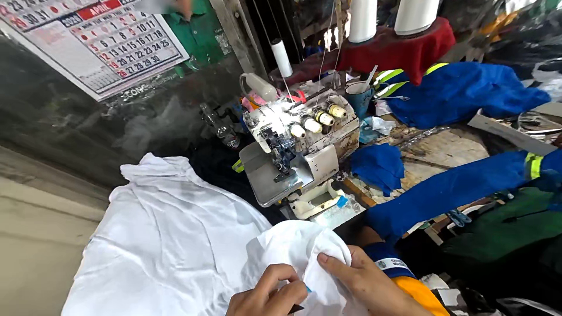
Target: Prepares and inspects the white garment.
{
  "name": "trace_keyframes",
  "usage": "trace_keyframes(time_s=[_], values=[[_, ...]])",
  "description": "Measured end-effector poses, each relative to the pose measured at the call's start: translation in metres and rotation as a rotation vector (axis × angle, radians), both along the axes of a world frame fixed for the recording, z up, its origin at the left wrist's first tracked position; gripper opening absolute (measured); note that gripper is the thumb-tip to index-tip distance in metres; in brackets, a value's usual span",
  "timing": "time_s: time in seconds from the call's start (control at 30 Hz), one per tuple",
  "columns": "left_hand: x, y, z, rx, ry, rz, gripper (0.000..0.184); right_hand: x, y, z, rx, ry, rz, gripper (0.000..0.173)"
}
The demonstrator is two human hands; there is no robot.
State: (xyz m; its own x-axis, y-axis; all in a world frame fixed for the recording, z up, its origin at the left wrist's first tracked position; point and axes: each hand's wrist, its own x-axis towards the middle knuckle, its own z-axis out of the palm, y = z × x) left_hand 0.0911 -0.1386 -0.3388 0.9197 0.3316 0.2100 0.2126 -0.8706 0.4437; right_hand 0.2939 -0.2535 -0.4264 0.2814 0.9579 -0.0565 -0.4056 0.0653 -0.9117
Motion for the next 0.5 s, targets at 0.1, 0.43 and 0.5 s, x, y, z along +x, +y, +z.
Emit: trace_keyframes(time_s=[0.1, 0.43, 0.5], values=[[-0.009, 0.000, -0.005, -0.020, -0.023, 0.013, 0.010, -0.002, 0.000, 0.000, 0.010, 0.049, 0.012, 0.024], [-0.031, 0.005, 0.002, -0.279, -0.222, 0.049, 0.009, 0.007, -0.003, -0.006, -0.019, 0.201, 0.005, 0.028], [-0.025, 0.006, 0.009, -0.337, -0.284, 0.084, 0.012, 0.004, -0.005, -0.006, -0.003, 0.258, 0.035, 0.028]])
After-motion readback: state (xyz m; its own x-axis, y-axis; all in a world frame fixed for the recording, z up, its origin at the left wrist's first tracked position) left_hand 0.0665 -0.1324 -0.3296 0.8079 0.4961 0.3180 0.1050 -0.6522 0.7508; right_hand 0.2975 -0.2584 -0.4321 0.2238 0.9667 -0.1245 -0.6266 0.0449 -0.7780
